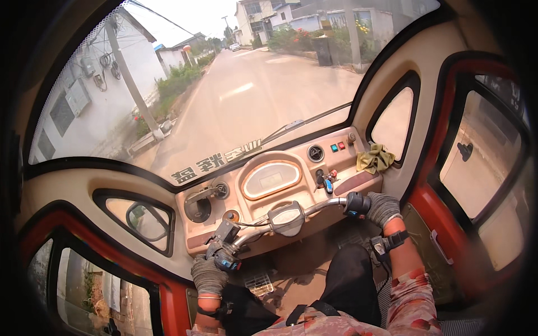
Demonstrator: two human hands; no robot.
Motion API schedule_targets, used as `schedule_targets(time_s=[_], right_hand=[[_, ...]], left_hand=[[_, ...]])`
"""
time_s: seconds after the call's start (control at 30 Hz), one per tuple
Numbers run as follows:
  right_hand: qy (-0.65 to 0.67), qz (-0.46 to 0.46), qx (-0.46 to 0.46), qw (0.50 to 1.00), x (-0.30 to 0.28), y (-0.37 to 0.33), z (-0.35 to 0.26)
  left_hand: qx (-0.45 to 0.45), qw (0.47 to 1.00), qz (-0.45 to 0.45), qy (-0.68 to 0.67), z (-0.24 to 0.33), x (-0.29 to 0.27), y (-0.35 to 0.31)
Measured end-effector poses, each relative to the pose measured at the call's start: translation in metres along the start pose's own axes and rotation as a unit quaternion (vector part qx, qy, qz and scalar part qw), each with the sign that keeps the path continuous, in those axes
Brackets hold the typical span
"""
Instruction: The person drives an enclosed electric tricycle along a road using the handlebars, brings it to a stop, and turns the ignition key to turn off the vehicle.
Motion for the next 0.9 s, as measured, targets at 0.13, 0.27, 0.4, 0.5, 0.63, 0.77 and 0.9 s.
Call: schedule_targets(time_s=[0.13,0.27,0.4,0.5,0.63,0.77,0.9], right_hand=[[-0.009,0.001,0.005,1.0,-0.007,-0.0057,-0.0025],[-0.021,0.004,0.009,1.0,-0.007,-0.0042,-0.0017],[-0.003,0.004,0.01,1.0,-0.0038,-0.0053,0.0016],[0.004,0.005,0.01,1.0,-0.0048,-0.0016,0.001],[0.008,0.006,0.008,1.0,-0.0039,-0.0047,0.0014],[0.01,0.011,0.01,1.0,-0.006,-0.005,0.0007],[0.003,0.01,0.007,1.0,-0.0048,-0.0036,0.0018]], left_hand=[[0.005,1.0,-0.014,-0.025,0.006,-0.0079,-0.0024],[0.006,1.0,0.004,-0.011,0.0039,-0.0057,-0.0029],[0.01,0.999,0.014,-0.036,0.0022,-0.0054,-0.0051],[0.016,0.999,0.032,-0.028,0.004,-0.0082,-0.0043],[0.009,1.0,0.007,-0.022,0.0022,-0.0044,-0.0041],[0.006,0.999,0.015,-0.048,0.0035,-0.0086,-0.0045],[0.012,0.999,0.022,-0.04,0.0035,-0.0085,-0.0036]])
Point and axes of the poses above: each hand's wrist, its own y-axis towards the middle knuckle, its own x-axis out of the palm, z = x × y, the point moved 10 cm from there along y, towards the middle knuckle, and after that the axes turned 6 degrees about -x, right-handed, at the moved point
